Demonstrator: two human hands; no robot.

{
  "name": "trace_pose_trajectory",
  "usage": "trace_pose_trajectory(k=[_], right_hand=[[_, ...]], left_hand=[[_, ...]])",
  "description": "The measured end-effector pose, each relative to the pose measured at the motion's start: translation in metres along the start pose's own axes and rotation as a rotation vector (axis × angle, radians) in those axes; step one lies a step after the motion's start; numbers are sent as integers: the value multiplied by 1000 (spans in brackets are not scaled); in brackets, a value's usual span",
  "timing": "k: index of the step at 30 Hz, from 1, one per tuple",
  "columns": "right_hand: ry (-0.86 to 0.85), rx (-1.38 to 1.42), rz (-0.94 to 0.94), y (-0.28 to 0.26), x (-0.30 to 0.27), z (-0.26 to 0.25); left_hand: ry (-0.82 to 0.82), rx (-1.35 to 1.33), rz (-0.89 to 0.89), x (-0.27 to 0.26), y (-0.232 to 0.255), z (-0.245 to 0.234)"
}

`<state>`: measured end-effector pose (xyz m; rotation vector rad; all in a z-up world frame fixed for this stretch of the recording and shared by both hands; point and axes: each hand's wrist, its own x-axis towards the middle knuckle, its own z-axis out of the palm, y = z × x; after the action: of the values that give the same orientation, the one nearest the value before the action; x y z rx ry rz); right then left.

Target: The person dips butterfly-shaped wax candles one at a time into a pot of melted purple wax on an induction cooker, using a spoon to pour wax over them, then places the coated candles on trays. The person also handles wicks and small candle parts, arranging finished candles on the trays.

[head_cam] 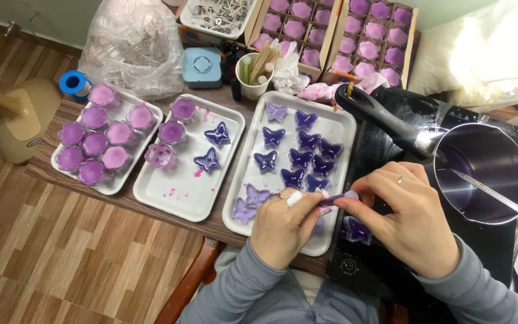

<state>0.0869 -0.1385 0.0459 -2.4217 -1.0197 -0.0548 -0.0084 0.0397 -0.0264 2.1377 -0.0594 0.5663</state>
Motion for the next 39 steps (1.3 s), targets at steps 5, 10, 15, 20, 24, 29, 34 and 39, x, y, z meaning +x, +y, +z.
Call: trace_pose_trajectory(k=[5,10,15,20,24,29,34,39], right_hand=[[-45,217,-51,-13,12,-9],[-99,212,18,-2,12,1],[-110,-71,57,7,12,14],[-49,107,-111,-18,34,-1],[-77,80,-81,-4,30,10],[-99,-33,-9,-1,26,11],[-81,93,-159,-12,31,-5],[-143,-69,107,23,-1,14]], left_hand=[[-32,14,-63,4,-1,-7],[-29,54,-33,9,-7,-14],[5,68,26,12,-11,-18],[-3,80,-31,18,-14,-24],[8,88,-26,18,-18,-24],[-10,95,-27,18,-18,-24],[-50,125,-24,19,-18,-21],[-71,80,22,21,-12,-15]])
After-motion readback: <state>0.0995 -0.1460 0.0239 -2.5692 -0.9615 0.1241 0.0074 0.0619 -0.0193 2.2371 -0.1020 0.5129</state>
